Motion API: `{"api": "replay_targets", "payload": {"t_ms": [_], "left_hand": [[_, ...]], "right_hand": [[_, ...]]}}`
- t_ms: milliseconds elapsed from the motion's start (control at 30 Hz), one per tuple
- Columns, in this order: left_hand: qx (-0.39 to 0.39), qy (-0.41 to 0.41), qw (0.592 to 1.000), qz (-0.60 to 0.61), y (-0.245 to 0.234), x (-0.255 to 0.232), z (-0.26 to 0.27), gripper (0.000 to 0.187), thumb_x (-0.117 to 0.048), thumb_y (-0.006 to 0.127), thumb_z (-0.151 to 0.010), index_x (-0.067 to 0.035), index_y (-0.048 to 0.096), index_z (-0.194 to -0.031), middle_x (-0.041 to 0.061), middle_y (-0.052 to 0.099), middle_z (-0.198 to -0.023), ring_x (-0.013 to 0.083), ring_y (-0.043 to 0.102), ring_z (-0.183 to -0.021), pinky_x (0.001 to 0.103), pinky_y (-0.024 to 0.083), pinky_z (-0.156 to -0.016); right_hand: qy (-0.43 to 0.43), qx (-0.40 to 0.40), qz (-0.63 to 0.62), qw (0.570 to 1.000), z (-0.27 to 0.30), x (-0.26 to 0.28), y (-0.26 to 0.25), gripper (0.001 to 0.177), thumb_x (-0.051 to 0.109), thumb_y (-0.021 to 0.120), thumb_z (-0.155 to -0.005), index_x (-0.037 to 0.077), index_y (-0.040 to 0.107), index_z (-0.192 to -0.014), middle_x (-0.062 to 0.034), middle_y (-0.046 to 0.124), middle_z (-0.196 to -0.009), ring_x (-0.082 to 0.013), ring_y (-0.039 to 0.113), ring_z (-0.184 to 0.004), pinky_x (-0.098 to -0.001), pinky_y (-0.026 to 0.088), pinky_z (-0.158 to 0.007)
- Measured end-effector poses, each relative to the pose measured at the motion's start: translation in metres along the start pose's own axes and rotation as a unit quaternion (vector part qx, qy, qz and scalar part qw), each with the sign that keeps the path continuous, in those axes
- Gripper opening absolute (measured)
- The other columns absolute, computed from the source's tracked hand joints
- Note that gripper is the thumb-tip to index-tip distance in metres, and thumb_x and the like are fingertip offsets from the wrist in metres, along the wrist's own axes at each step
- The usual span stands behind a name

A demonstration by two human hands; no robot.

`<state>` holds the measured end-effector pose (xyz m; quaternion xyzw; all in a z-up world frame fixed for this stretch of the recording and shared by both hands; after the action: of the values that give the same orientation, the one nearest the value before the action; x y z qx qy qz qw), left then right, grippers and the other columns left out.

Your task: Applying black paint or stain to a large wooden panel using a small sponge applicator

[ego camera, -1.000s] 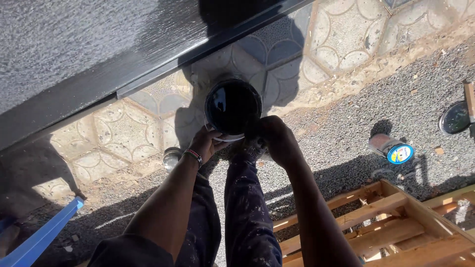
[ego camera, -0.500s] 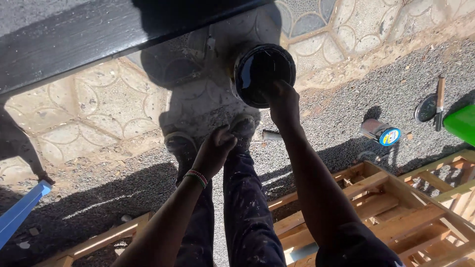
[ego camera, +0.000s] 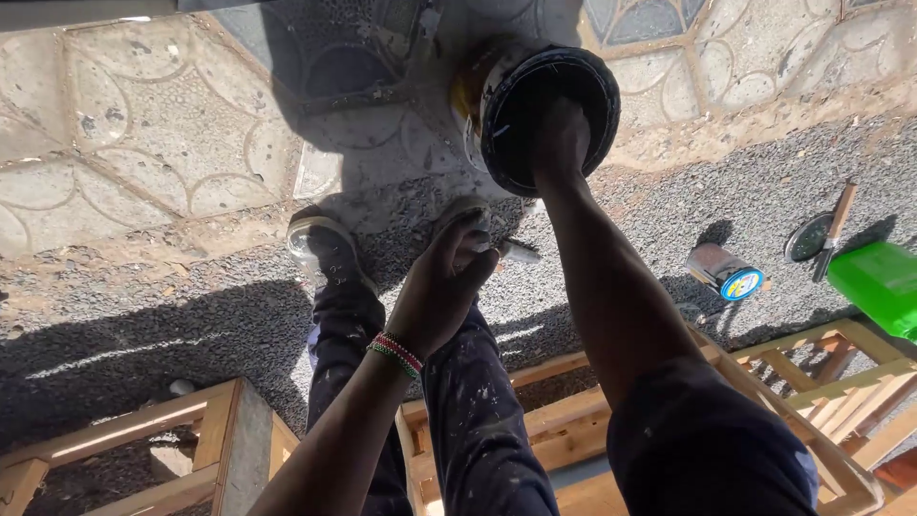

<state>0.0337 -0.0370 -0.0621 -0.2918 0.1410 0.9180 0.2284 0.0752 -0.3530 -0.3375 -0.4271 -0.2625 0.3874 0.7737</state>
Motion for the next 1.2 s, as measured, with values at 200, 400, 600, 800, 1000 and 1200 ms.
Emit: {"api": "replay_targets", "payload": {"t_ms": [200,400,600,800,1000,1200], "left_hand": [[-0.010,-0.032,0.999,0.026,0.011,0.008,-0.006,0.069,-0.038,0.072,-0.112,-0.007,0.060,-0.172,0.028,0.078,-0.157,0.0450,0.079,-0.144,0.059,0.065,-0.117],[-0.035,-0.044,0.998,0.012,0.017,0.007,-0.008,0.066,-0.041,0.072,-0.112,-0.010,0.063,-0.170,0.025,0.080,-0.155,0.0425,0.080,-0.142,0.057,0.067,-0.116],[-0.061,-0.056,0.997,-0.002,0.025,0.002,-0.004,0.062,-0.043,0.073,-0.111,-0.014,0.071,-0.165,0.020,0.084,-0.149,0.0400,0.083,-0.137,0.056,0.066,-0.115],[-0.080,-0.057,0.995,-0.017,0.032,0.004,0.002,0.055,-0.044,0.074,-0.112,-0.016,0.076,-0.160,0.020,0.086,-0.145,0.0409,0.082,-0.138,0.056,0.066,-0.116],[-0.090,-0.063,0.994,0.009,0.034,0.009,0.009,0.050,-0.040,0.073,-0.112,-0.015,0.079,-0.155,0.023,0.085,-0.145,0.0432,0.083,-0.135,0.058,0.065,-0.115],[-0.102,-0.069,0.992,0.023,0.032,0.008,0.014,0.051,-0.043,0.073,-0.112,-0.016,0.079,-0.155,0.023,0.085,-0.145,0.0430,0.083,-0.136,0.058,0.064,-0.116]], "right_hand": [[-0.054,-0.003,0.052,0.997,-0.009,-0.001,0.004,0.015,0.012,0.082,-0.100,0.002,0.093,-0.099,-0.0219,0.084,-0.075,-0.0447,0.089,-0.081,-0.0526,0.072,-0.063],[-0.090,0.014,-0.094,0.991,0.008,-0.020,-0.031,0.030,0.011,0.089,-0.098,-0.016,0.083,-0.112,-0.0440,0.078,-0.094,-0.0706,0.077,-0.099,-0.0759,0.071,-0.084],[0.241,0.227,-0.505,0.797,0.080,-0.001,-0.078,0.083,0.020,0.088,-0.100,-0.006,0.042,-0.163,-0.0182,0.057,-0.145,-0.0414,0.065,-0.147,-0.0662,0.064,-0.118],[0.363,0.189,-0.599,0.689,0.091,0.010,-0.060,0.065,0.016,0.082,-0.098,-0.006,0.057,-0.154,-0.0203,0.057,-0.136,-0.0410,0.063,-0.126,-0.0687,0.056,-0.089],[0.166,0.349,-0.475,0.791,0.072,0.018,-0.051,0.057,0.030,0.088,-0.103,0.001,0.067,-0.148,-0.0193,0.071,-0.121,-0.0398,0.078,-0.121,-0.0452,0.067,-0.091],[0.294,0.290,-0.567,0.713,0.064,0.019,-0.055,0.036,0.032,0.097,-0.094,0.010,0.076,-0.112,-0.0161,0.074,-0.083,-0.0393,0.073,-0.060,-0.0402,0.037,-0.045]]}}
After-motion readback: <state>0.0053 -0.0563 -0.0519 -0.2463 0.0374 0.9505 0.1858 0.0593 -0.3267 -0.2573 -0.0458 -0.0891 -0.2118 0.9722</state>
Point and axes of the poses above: each hand's wrist, its own z-axis away from the middle knuckle, its own y-axis out of the palm, x = y × z, the point moved 8 cm from there along -z, towards the middle knuckle
